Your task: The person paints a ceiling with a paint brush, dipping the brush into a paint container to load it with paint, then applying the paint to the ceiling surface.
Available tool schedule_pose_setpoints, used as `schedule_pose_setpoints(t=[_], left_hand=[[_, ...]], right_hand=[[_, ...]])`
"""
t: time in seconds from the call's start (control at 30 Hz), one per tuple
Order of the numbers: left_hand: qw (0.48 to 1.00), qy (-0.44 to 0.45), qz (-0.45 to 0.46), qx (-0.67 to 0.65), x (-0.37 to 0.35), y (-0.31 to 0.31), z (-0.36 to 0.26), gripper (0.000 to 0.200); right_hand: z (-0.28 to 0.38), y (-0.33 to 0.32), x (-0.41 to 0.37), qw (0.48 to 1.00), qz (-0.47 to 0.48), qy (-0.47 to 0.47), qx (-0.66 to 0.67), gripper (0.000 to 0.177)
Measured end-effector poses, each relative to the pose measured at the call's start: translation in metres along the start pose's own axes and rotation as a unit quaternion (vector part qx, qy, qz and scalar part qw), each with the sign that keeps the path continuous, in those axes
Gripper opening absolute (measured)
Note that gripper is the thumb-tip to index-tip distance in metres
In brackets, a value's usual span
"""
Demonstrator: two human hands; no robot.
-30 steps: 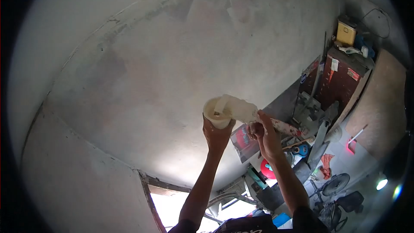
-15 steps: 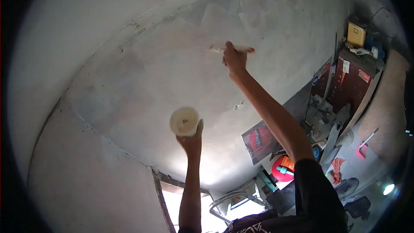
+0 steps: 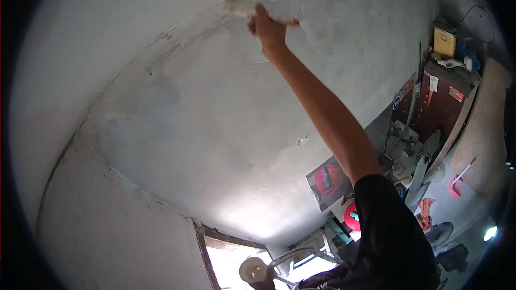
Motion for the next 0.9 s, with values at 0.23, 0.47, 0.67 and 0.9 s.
schedule_pose_setpoints(t=[0.23, 0.47, 0.67, 0.9], left_hand=[[0.993, 0.003, 0.035, -0.109, 0.0, 0.016, 0.066, 0.078], [0.976, -0.009, 0.073, -0.206, -0.017, 0.009, 0.115, 0.073], [0.953, -0.017, 0.123, -0.275, -0.018, -0.011, 0.148, 0.069], [0.921, -0.031, 0.14, -0.362, -0.028, -0.02, 0.175, 0.064]], right_hand=[[-0.11, -0.153, -0.128, 0.988, -0.071, 0.065, -0.123, 0.033], [-0.112, -0.22, -0.187, 0.926, -0.223, 0.112, -0.285, 0.03], [-0.084, -0.123, -0.052, 0.972, -0.182, 0.069, -0.13, 0.021], [0.021, 0.0, 0.015, 0.996, -0.069, 0.002, 0.049, 0.03]])
Point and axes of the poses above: each hand's wrist, its own x-axis towards the middle knuckle, its own y-axis out of the palm, z = x × y, the point moved 3 cm from there along x, towards the middle knuckle, and after that the axes turned 4 degrees about z, right-handed, at the moved point
